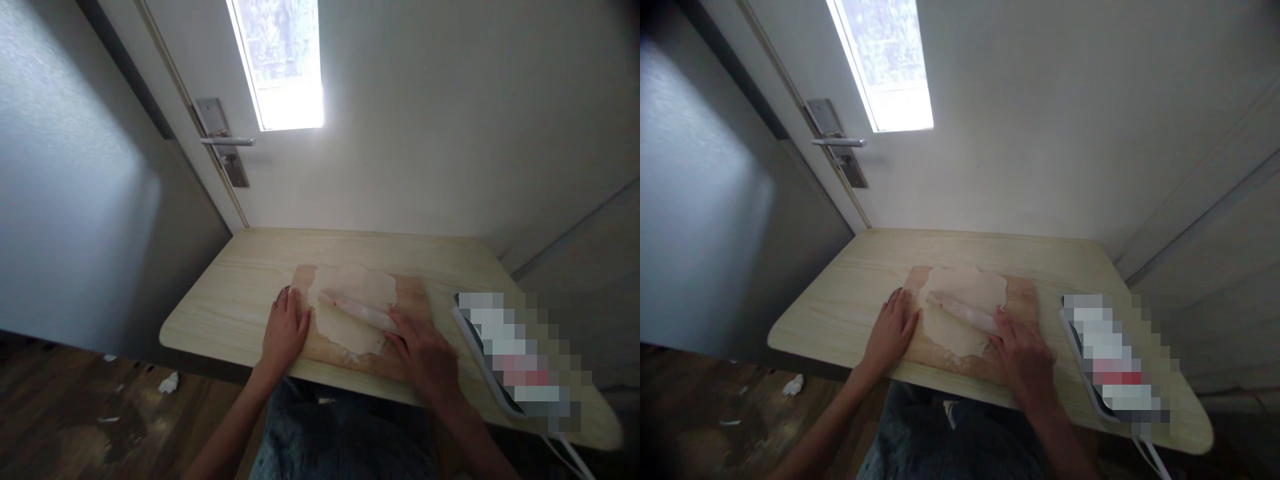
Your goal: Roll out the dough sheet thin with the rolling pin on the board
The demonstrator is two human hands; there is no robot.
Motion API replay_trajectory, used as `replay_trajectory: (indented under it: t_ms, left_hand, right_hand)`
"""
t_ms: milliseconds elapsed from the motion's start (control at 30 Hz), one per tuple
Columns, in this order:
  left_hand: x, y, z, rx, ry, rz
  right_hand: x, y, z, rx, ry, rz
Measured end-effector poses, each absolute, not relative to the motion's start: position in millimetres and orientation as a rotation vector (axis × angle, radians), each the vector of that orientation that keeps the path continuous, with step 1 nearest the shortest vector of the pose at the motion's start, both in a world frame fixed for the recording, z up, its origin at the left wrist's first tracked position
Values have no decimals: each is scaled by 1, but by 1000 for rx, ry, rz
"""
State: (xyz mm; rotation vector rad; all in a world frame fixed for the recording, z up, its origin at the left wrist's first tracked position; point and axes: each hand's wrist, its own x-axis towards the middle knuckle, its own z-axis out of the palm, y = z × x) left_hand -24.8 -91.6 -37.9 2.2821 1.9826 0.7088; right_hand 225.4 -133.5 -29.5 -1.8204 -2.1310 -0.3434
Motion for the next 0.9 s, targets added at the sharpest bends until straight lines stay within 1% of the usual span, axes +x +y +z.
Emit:
replay_trajectory:
  t_ms: [233,333,567,700,900]
  left_hand:
    - [-26,-89,-30,2023,1749,951]
    - [-29,-79,-26,1893,1638,981]
    - [-8,-55,-19,1870,1557,941]
    - [5,-50,-8,1526,1443,988]
    - [0,-44,13,828,1195,1166]
  right_hand:
    - [226,-137,-33,-1815,-2136,-430]
    - [223,-136,-31,-1794,-2094,-465]
    - [226,-141,-29,-1881,-2026,-467]
    - [226,-141,-29,-1880,-2013,-477]
    - [227,-138,-34,-1775,-1957,-543]
